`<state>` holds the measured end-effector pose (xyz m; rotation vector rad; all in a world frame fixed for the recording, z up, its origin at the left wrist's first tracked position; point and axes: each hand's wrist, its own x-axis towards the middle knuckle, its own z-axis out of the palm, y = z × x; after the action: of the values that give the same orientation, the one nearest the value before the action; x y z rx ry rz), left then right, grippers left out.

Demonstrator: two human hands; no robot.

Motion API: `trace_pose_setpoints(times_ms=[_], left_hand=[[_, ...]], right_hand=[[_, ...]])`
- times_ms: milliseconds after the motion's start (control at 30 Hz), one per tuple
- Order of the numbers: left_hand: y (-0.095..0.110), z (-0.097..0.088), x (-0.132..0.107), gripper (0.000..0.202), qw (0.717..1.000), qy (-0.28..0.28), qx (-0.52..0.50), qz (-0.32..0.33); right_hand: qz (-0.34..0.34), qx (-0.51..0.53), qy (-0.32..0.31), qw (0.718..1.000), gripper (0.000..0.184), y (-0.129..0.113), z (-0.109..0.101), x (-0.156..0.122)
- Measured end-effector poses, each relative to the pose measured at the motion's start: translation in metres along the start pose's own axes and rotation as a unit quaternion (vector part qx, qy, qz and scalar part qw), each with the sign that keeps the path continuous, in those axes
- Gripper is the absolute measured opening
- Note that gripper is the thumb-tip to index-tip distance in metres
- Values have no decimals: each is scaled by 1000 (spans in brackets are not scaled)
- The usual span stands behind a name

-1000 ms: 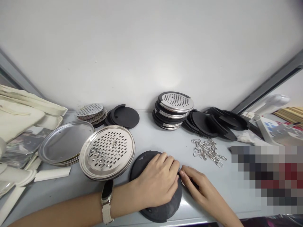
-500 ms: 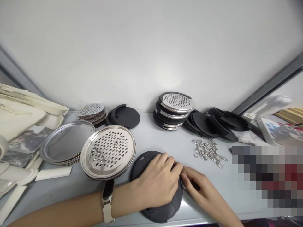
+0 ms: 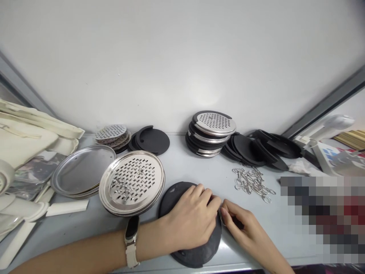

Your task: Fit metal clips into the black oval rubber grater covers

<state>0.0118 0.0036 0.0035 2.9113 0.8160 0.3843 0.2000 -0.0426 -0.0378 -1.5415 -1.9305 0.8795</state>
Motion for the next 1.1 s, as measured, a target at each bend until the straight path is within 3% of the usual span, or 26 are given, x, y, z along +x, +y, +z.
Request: trace_pose_setpoints(times_ms=[533, 1100], left_hand=[[1, 7, 1, 10, 999, 12, -31, -37], [0, 4, -1, 15, 999, 1, -41, -29]], right_hand=[[-19, -12, -16, 1000, 32, -4, -2, -1], [-20, -20, -11, 1000, 33, -4, -1, 2]])
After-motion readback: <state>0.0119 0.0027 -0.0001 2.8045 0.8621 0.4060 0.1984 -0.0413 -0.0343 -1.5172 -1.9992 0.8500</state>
